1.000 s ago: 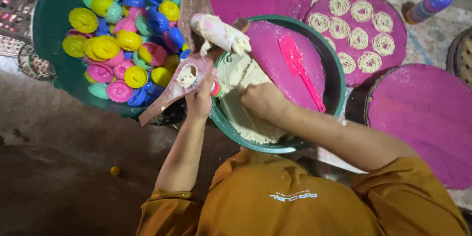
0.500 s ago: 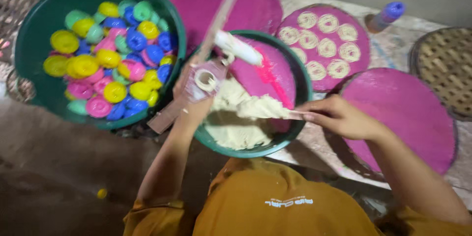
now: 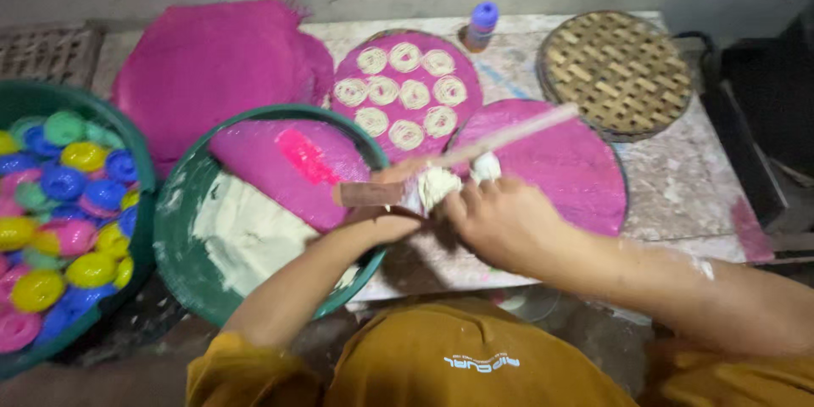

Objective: The person repeatedly scoops dough from a green basin, loads it into a handheld extruder, and presses thin strands onto pink circular mats in spiral shapes. The person fills multiple mats with noodle spirals and places a pink cloth over a completed mat.

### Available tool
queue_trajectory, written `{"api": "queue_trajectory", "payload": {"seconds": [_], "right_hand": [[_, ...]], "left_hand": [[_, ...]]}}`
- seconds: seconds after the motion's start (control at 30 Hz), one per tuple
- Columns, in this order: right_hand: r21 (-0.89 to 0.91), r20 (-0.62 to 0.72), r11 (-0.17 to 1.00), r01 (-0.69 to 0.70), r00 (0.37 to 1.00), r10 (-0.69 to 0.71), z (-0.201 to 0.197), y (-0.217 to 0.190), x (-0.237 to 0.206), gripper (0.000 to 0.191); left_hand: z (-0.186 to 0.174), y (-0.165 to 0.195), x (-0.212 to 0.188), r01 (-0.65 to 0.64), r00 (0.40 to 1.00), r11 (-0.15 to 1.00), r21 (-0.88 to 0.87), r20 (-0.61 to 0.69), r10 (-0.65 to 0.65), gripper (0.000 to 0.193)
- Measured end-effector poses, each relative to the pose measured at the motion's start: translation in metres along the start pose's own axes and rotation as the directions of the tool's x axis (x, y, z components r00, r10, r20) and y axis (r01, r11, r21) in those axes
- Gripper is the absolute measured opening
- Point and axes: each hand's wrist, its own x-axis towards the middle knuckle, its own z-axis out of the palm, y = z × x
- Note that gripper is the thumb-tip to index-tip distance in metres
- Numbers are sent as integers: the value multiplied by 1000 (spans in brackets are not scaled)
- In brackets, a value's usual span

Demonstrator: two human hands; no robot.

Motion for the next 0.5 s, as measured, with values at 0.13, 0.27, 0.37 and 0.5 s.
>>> {"api": "queue_trajectory", "payload": {"seconds": [0.13,0.27,0.37,0.5], "right_hand": [[-28,-170,998,52,984,-57,-21,20,-46,41],[140,-163,965,-220,957,241,-63,47,-91,27],[117,-13,943,-312,949,316,-64,58,-93,28],[175,16,924,-341,939,344,-51,71,-83,35]], "left_hand": [[36,-8,3,-38,966,999,-9,257,39,39],[46,-31,27,250,952,938,-239,237,-193,39],[48,-29,35,349,931,873,-341,236,-280,41],[54,-8,36,-54,998,991,-126,12,56,45]]}}
